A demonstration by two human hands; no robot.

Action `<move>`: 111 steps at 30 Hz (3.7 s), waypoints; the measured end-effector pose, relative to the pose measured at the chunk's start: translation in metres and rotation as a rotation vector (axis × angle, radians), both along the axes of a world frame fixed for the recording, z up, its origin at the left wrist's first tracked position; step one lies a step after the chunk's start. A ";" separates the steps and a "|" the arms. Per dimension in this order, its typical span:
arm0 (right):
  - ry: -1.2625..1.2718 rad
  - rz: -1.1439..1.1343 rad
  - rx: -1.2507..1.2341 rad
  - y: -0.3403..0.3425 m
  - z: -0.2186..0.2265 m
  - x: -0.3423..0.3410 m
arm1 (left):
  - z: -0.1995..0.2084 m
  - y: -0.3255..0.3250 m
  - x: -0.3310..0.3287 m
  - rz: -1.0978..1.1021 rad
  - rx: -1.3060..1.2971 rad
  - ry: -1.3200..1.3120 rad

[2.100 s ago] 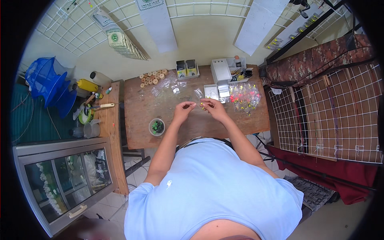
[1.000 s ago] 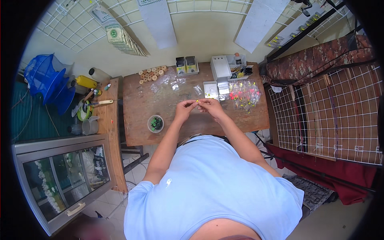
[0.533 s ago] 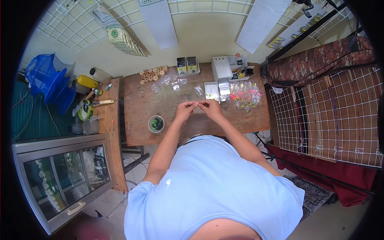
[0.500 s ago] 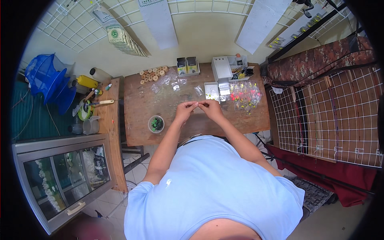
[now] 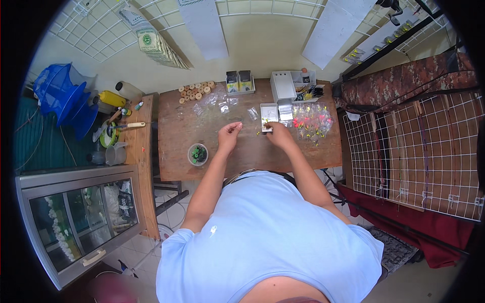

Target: Assembling small fishing lures by threading colorful beads and components onto hooks.

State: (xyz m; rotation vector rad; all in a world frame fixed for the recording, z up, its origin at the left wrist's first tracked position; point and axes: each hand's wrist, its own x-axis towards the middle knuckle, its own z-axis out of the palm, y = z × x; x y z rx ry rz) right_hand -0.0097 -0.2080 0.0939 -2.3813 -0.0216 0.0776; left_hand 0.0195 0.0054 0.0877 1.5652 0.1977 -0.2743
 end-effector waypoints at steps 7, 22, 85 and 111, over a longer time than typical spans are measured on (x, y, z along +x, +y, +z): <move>0.190 -0.052 0.966 0.028 0.007 0.030 | 0.006 -0.009 -0.001 -0.154 0.286 -0.230; 0.697 -0.045 0.826 0.046 0.004 0.015 | -0.013 -0.008 -0.006 -0.038 0.176 -0.112; -0.142 -0.399 0.340 0.002 -0.032 0.039 | -0.042 -0.044 0.116 -0.979 0.927 -0.700; -0.114 0.201 -0.015 0.004 0.036 0.028 | 0.015 -0.017 0.025 -0.431 0.464 -0.532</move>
